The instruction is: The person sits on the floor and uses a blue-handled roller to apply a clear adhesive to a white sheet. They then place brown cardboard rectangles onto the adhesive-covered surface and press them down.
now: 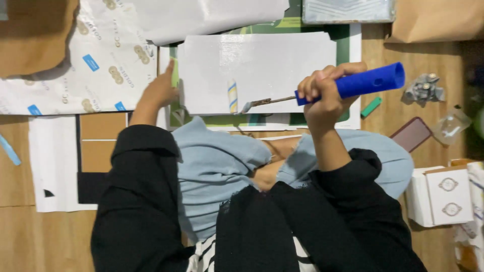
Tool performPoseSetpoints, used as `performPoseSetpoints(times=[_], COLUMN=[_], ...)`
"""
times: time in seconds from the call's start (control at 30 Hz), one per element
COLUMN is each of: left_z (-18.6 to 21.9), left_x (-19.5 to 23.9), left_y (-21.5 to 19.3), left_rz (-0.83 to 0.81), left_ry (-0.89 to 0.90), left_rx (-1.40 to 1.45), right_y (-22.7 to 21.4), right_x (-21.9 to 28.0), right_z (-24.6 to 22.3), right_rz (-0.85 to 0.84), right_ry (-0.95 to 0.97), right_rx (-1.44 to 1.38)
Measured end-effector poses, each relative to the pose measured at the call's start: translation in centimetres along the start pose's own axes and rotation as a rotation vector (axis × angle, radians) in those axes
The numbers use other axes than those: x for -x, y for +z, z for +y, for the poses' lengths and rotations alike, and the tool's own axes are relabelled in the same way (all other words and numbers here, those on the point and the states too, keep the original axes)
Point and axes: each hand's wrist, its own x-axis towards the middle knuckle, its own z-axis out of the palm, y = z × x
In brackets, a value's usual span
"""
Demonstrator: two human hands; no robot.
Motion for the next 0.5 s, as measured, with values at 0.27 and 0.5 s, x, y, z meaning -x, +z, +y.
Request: performPoseSetpoints(times=[0.27,0.5], left_z=[-5.8,-6.6], left_x=[-1.7,1.6], left_y=[2.6,3.2], left_rz=[0.058,0.144], left_ry=[-0.021,-0.095], left_rx=[0.243,0.912], right_y=[-0.7,1.6], right_x=[-0.6,1.1], right_z=[2.6,5.9], right_rz=[-0.026,0.033], right_ry=[0.214,0.231], right_rx=[-0.015,-0.060])
